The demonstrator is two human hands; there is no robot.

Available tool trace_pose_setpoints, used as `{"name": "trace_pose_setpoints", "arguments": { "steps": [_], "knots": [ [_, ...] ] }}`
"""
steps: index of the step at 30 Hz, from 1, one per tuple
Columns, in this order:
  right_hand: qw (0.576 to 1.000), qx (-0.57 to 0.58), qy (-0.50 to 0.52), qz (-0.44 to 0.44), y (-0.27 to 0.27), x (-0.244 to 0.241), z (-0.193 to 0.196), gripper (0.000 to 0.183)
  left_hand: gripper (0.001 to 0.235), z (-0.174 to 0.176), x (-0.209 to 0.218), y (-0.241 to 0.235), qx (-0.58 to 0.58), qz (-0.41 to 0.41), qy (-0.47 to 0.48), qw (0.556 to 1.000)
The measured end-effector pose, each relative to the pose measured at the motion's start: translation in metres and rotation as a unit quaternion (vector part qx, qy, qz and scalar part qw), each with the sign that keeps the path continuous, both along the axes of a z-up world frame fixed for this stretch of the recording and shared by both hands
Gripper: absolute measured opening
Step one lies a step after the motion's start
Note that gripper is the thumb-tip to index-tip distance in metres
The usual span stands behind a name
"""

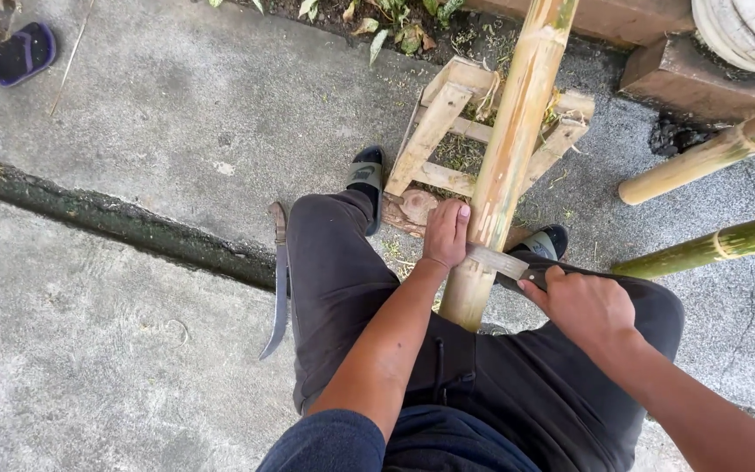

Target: The recorder uses a hand knife to whittle and scrape the surface of a large bamboo pole while seated.

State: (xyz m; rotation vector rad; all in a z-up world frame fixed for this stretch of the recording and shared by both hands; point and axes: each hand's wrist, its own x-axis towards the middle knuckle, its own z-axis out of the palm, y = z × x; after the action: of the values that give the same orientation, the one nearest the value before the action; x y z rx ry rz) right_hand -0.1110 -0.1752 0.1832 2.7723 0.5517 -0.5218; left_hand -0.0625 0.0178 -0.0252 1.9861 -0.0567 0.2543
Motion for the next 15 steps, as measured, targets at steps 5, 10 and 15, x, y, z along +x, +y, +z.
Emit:
{"name": "trace_pose_setpoints", "arguments": {
  "steps": [5, 10, 15],
  "knots": [
    [1.0, 0.004, -0.009, -0.001, -0.003, 0.017, -0.001, 0.061, 0.034, 0.0, 0.023, -0.003, -0.011, 0.0, 0.011, 1.0],
    [1.0, -0.007, 0.012, -0.015, -0.003, 0.027, 0.001, 0.061, 0.035, -0.012, 0.027, -0.005, -0.019, 0.005, -0.026, 0.999],
    [0.999, -0.011, 0.031, -0.04, -0.006, 0.047, 0.001, 0.063, 0.036, -0.014, 0.057, -0.011, 0.02, 0.032, -0.016, 0.999]
  ]
}}
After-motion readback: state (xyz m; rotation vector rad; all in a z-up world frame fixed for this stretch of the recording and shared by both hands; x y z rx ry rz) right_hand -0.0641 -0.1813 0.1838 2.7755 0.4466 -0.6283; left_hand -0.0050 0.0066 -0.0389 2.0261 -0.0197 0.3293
